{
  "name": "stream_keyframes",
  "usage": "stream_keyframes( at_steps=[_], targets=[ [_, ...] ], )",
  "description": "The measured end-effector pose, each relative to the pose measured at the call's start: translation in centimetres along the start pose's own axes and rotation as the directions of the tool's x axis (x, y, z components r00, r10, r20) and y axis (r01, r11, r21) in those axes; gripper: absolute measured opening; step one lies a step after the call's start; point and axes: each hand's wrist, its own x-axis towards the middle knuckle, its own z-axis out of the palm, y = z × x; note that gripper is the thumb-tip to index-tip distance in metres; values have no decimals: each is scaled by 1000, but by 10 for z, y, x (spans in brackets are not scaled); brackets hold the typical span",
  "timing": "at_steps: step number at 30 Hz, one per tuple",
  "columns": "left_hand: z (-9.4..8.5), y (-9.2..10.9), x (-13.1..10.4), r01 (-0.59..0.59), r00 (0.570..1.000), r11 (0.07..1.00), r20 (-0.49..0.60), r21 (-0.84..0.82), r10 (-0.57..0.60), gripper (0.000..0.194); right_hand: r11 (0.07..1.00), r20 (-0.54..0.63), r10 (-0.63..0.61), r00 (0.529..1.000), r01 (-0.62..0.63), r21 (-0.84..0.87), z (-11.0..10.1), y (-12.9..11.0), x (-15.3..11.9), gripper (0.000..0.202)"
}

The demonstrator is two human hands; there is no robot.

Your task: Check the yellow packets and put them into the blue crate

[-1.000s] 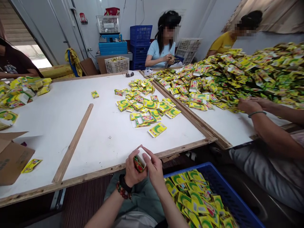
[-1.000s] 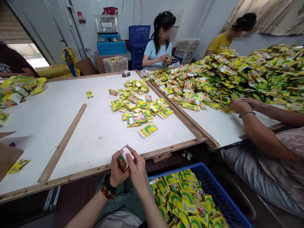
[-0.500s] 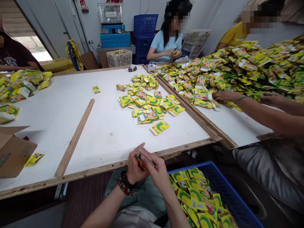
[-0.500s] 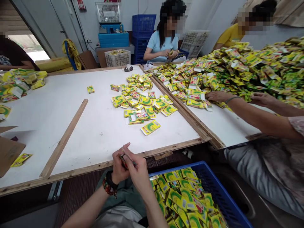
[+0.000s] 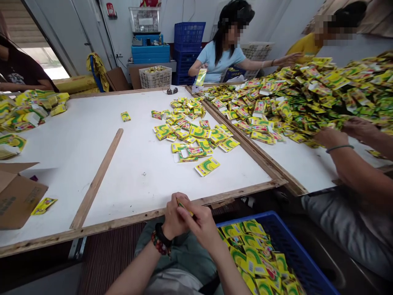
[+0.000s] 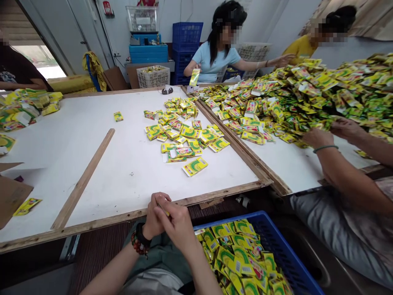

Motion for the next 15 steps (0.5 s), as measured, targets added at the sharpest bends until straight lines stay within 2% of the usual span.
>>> stream_keyframes(
  at_steps=[2,3,5,6,7,8,9,10,11,12,14,15],
  targets=[
    [-3,2,1,-33,999,999,2,-30,33,16,995,38,-57,998,60,-80,1,0,-4,42],
    [-5,3,2,-65,997,997,26,-50,66,17,989,50,-67,996,73,-128,-2,1,-10,43],
    [-10,4,4,-150,980,984,119,-92,161,38,966,70,-8,998,26,-259,-14,7,-26,42],
    [-12,5,5,-183,965,977,169,-110,199,55,934,73,72,995,-41,-356,-25,12,-35,40],
    [-14,5,6,-193,953,973,212,-125,216,69,873,58,172,983,-125,-472,-37,18,-45,38],
    [-16,5,7,-174,951,976,234,-133,202,73,782,17,264,964,-204,-589,-50,24,-52,36],
    [-16,6,8,-131,960,983,231,-131,159,66,678,-42,323,946,-262,-686,-62,32,-57,35],
    [-14,7,9,-76,972,989,212,-125,102,51,590,-101,338,936,-294,-752,-72,40,-56,36],
    [-12,8,10,-21,982,993,186,-119,44,35,533,-146,316,937,-303,-790,-78,47,-50,39],
    [-8,10,12,19,987,993,158,-114,0,23,513,-171,273,947,-294,-806,-81,55,-39,43],
    [2,14,15,39,993,994,113,-102,-27,20,557,-170,208,963,-259,-789,-75,70,-2,51],
    [7,15,17,30,995,995,96,-94,-21,22,592,-152,216,965,-253,-765,-70,77,20,55]
  ],
)
